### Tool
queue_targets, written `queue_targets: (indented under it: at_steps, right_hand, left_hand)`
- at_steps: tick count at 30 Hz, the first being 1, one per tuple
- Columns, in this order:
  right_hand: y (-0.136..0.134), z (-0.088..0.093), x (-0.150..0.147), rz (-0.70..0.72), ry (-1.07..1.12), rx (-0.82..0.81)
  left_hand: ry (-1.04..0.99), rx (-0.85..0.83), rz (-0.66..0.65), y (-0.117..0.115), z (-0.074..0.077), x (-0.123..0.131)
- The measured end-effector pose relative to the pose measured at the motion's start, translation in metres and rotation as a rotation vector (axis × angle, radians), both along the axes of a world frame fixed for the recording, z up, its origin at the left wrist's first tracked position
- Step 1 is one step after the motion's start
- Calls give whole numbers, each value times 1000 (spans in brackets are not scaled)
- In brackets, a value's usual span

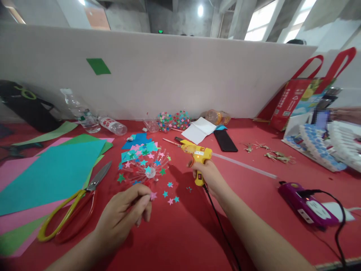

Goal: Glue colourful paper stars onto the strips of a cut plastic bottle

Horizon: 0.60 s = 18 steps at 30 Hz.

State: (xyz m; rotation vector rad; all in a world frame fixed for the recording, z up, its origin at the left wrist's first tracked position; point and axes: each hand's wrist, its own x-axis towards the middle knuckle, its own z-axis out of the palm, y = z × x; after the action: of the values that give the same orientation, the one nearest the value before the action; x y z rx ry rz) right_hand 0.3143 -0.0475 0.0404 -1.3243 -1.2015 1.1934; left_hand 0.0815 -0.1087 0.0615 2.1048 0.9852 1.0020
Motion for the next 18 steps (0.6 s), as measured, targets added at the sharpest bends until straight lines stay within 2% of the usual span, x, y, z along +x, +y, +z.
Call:
queue_targets:
  at_steps: [4,8,11,14,17,18]
  right_hand:
    - [13,-15,4,15,-194,-72]
    - [19,-21,8,11,-551,-132]
    - [18,-18,8,4,-813,-140]
    - [10,-8,5,-4,-979,-117]
    - [-7,7,-4,-14,-1017,12]
    - [-14,11,-8,13,-948,170]
  left_hand:
    - [-89,-129,55,2,1,0]
    - [-197,-344,83,4,0,-1]
    - [-292,-581,22,6,2,1]
    - [-404,-808,-74,8,5,2]
    - [-488,-953,-135,9,4,2]
    - [-504,-985,-156,9,4,1]
